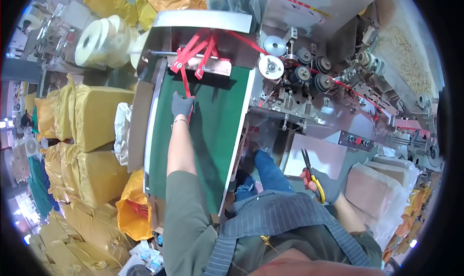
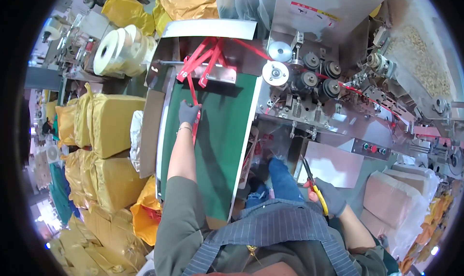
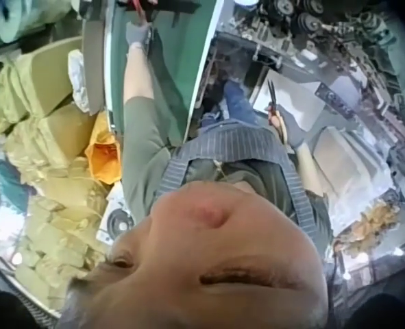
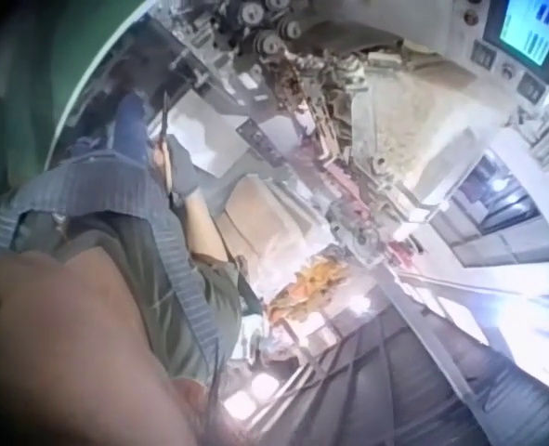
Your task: Assembling red plastic ribbons into decorative bows and packaging them into plastic bags.
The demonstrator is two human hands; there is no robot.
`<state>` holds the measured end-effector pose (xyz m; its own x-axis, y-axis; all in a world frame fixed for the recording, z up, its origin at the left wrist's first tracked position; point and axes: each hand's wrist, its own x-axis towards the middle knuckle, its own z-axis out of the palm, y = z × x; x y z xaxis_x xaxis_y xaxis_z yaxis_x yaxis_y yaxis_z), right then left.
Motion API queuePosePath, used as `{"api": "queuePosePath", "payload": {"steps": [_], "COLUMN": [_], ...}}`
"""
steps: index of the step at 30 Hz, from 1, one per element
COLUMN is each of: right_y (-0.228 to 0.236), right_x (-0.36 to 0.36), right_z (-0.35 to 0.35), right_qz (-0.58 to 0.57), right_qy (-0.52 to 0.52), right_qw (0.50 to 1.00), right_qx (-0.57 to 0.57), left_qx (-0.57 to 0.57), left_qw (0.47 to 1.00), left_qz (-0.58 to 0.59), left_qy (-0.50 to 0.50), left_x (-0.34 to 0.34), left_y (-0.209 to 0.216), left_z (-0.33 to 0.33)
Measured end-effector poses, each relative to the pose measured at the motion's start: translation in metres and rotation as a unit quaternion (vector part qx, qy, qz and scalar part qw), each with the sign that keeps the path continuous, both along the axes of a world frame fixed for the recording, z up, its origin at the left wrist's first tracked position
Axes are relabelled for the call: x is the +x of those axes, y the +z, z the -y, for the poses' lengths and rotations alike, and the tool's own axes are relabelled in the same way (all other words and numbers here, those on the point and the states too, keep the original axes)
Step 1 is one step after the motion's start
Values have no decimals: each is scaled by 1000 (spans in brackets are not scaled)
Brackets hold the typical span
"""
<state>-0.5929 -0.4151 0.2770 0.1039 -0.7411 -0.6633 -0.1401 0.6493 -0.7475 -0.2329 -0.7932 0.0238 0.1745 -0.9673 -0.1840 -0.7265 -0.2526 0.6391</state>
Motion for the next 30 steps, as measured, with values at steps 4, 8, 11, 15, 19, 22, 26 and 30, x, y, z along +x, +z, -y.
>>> {"api": "queuePosePath", "payload": {"steps": [4,8,11,15,19,22,26,30], "right_y": [11,-5,8,14,24,22,13,27], "right_x": [0,-1,9,27,38,40,73,153], "right_z": [23,2,5,8,-3,1,18,69], "right_qz": [-48,-29,-86,-99,-97,-99,101,201], "right_qy": [20,-32,40,100,114,124,11,-40], "right_qw": [997,998,993,986,983,974,980,948], "right_qx": [-52,-45,-64,-87,-107,-161,-173,-242], "left_qx": [34,77,0,-162,-207,-138,-34,140], "left_qw": [985,890,937,900,878,906,948,935], "left_qz": [-167,-450,-348,-399,-425,-384,-297,-323], "left_qy": [-13,11,-39,-63,-76,-115,-109,-49], "left_x": [-11,-48,-51,-29,-12,10,55,62], "left_y": [14,65,126,205,343,395,400,349], "left_z": [17,35,53,71,7,-45,-165,-276]}}
